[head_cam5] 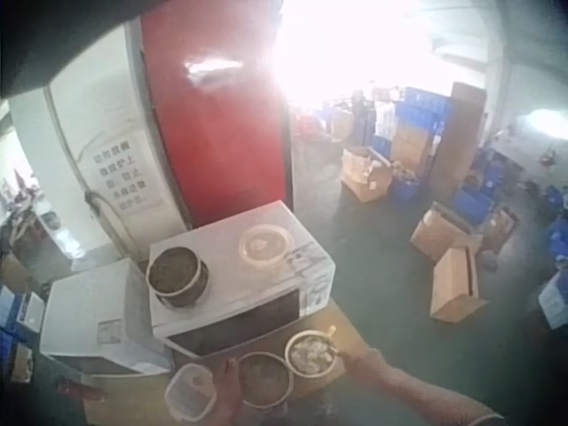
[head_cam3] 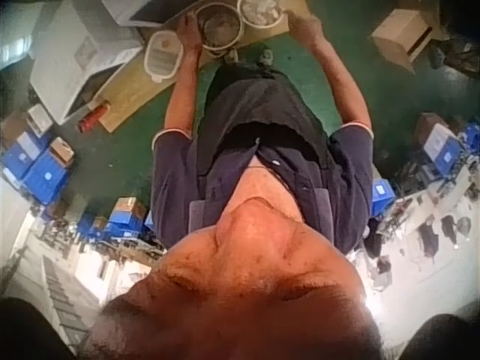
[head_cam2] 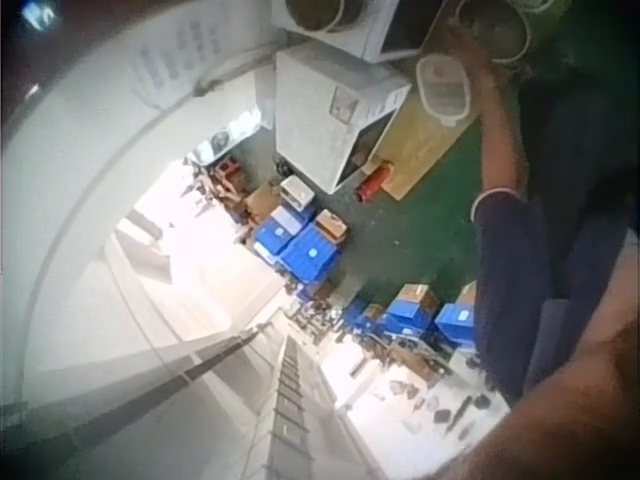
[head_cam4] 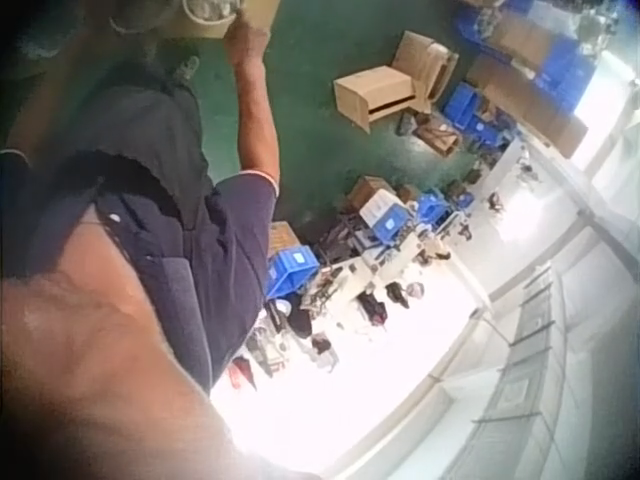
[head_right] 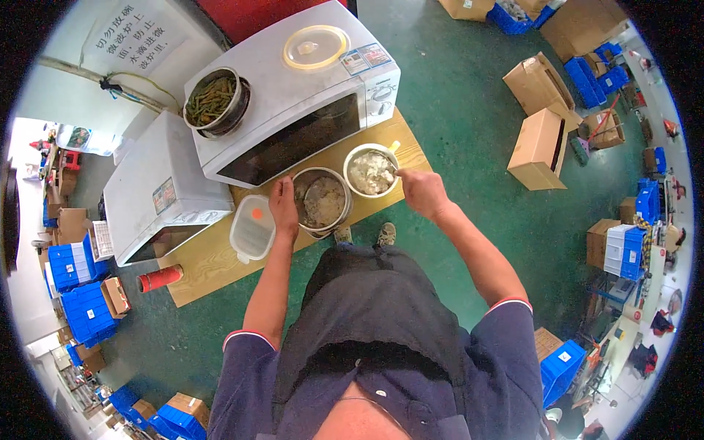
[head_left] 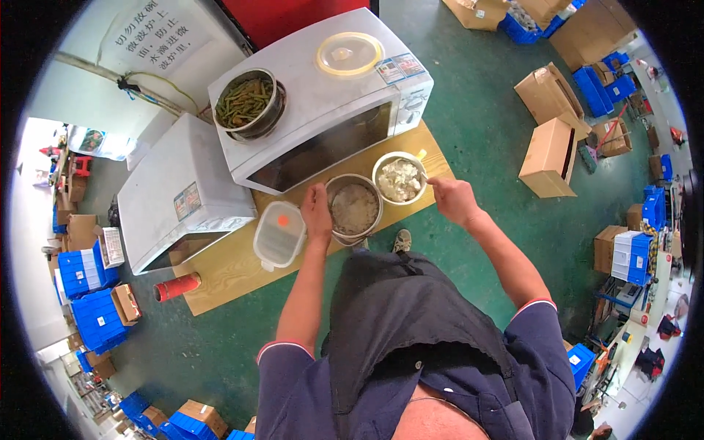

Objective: Taking food items out of a refrigerator and transferring them between containers using a spoon.

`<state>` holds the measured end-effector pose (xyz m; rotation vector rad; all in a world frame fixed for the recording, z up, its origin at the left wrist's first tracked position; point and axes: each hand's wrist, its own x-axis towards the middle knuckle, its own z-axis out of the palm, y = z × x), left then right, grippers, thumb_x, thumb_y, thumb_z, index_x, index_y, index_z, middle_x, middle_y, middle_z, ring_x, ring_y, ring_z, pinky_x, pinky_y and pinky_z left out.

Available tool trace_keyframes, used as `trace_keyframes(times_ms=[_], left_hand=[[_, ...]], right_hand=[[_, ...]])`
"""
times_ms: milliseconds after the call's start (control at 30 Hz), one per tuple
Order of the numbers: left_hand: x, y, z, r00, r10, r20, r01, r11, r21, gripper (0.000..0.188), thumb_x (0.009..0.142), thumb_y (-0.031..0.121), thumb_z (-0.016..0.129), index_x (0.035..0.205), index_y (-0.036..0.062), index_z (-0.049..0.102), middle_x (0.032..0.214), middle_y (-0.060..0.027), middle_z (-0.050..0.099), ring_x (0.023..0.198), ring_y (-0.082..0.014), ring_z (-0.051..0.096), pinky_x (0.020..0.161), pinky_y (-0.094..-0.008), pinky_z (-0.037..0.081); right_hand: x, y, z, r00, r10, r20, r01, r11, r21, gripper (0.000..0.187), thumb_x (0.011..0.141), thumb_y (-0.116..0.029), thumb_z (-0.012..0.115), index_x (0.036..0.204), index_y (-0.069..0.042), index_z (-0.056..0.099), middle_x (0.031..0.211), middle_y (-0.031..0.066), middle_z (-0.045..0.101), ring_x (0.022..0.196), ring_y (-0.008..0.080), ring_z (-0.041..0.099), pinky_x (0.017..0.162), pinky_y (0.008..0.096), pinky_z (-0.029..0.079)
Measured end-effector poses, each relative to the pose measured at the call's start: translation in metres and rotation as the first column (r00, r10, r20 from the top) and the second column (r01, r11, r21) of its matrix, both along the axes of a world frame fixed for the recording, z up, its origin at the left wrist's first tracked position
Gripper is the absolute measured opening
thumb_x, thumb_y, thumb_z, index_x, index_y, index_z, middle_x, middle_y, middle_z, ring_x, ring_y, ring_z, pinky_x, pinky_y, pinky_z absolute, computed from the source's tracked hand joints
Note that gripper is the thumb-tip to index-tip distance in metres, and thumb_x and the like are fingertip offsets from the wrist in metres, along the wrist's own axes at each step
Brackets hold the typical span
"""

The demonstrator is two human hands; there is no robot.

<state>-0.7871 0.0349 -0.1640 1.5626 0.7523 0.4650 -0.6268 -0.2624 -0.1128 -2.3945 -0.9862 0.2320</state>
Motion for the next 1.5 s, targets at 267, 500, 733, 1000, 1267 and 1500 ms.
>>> trace_keyframes(times_ms=[267,500,733,1000,1267,1500], left_hand=[[0.0,0.002,-0.005,0.999,0.032,-0.026,-0.03,0.996,0.085,0.04,0.104,0.037,0.054,0.108,-0.0014,0.066,0.101,-0.0085,0.068,0.095,-0.0154,0.058,0.088,-0.0315,0.046],[0.001,-0.002,0.004,0.997,0.064,-0.039,-0.064,0.998,-0.007,0.04,0.104,0.035,0.053,0.113,-0.0022,0.066,0.108,-0.0099,0.068,0.101,-0.0164,0.06,0.093,-0.0313,0.046],[0.001,0.002,-0.009,0.999,0.038,0.001,-0.038,0.999,0.025,0.035,0.105,0.03,0.052,0.11,-0.0022,0.065,0.101,-0.0092,0.067,0.096,-0.0148,0.058,0.089,-0.03,0.046],[0.001,0.002,-0.011,0.997,0.073,0.018,-0.071,0.994,-0.084,0.033,0.103,0.031,0.056,0.11,-0.0007,0.065,0.093,-0.0089,0.065,0.09,-0.015,0.058,0.084,-0.0311,0.047],[0.0,0.0,-0.005,0.996,0.094,-0.001,-0.094,0.995,-0.018,0.034,0.101,0.033,0.057,0.111,0.0007,0.065,0.101,-0.0158,0.07,0.094,-0.0268,0.066,0.085,-0.0377,0.049],[-0.001,0.002,-0.012,0.997,0.071,-0.017,-0.071,0.997,0.003,0.035,0.102,0.034,0.056,0.111,0.0009,0.065,0.101,-0.0174,0.069,0.095,-0.0306,0.066,0.086,-0.039,0.049]], right_hand=[[-0.005,-0.005,-0.012,0.975,0.006,0.222,0.002,0.999,-0.037,0.019,0.09,-0.008,0.058,0.106,-0.005,0.069,0.085,0.0146,0.072,0.078,0.0339,0.07,0.067,0.0437,0.055],[-0.011,0.008,0.025,0.945,-0.208,-0.251,0.256,0.95,0.177,0.019,0.091,-0.009,0.062,0.107,-0.003,0.072,0.074,0.0167,0.069,0.064,0.0213,0.068,0.061,0.0352,0.053],[-0.049,0.055,0.064,0.937,0.063,-0.344,-0.007,0.987,0.163,0.02,0.09,-0.011,0.062,0.104,-0.001,0.072,0.081,0.0174,0.072,0.069,0.0246,0.07,0.063,0.0359,0.055],[-0.062,0.146,0.037,0.797,0.59,0.131,-0.498,0.764,-0.409,0.018,0.079,-0.01,0.065,0.096,-0.003,0.063,0.081,0.0124,0.071,0.08,0.0321,0.072,0.07,0.043,0.056],[-0.069,0.179,0.033,0.583,0.812,0.027,-0.566,0.43,-0.703,0.014,0.077,-0.015,0.068,0.085,-0.005,0.072,0.081,0.0115,0.073,0.077,0.0275,0.074,0.062,0.0395,0.057],[-0.055,0.194,0.024,0.667,0.744,-0.039,-0.604,0.51,-0.612,0.014,0.073,-0.013,0.07,0.084,-0.005,0.074,0.081,0.0148,0.073,0.08,0.033,0.074,0.066,0.0444,0.058]])
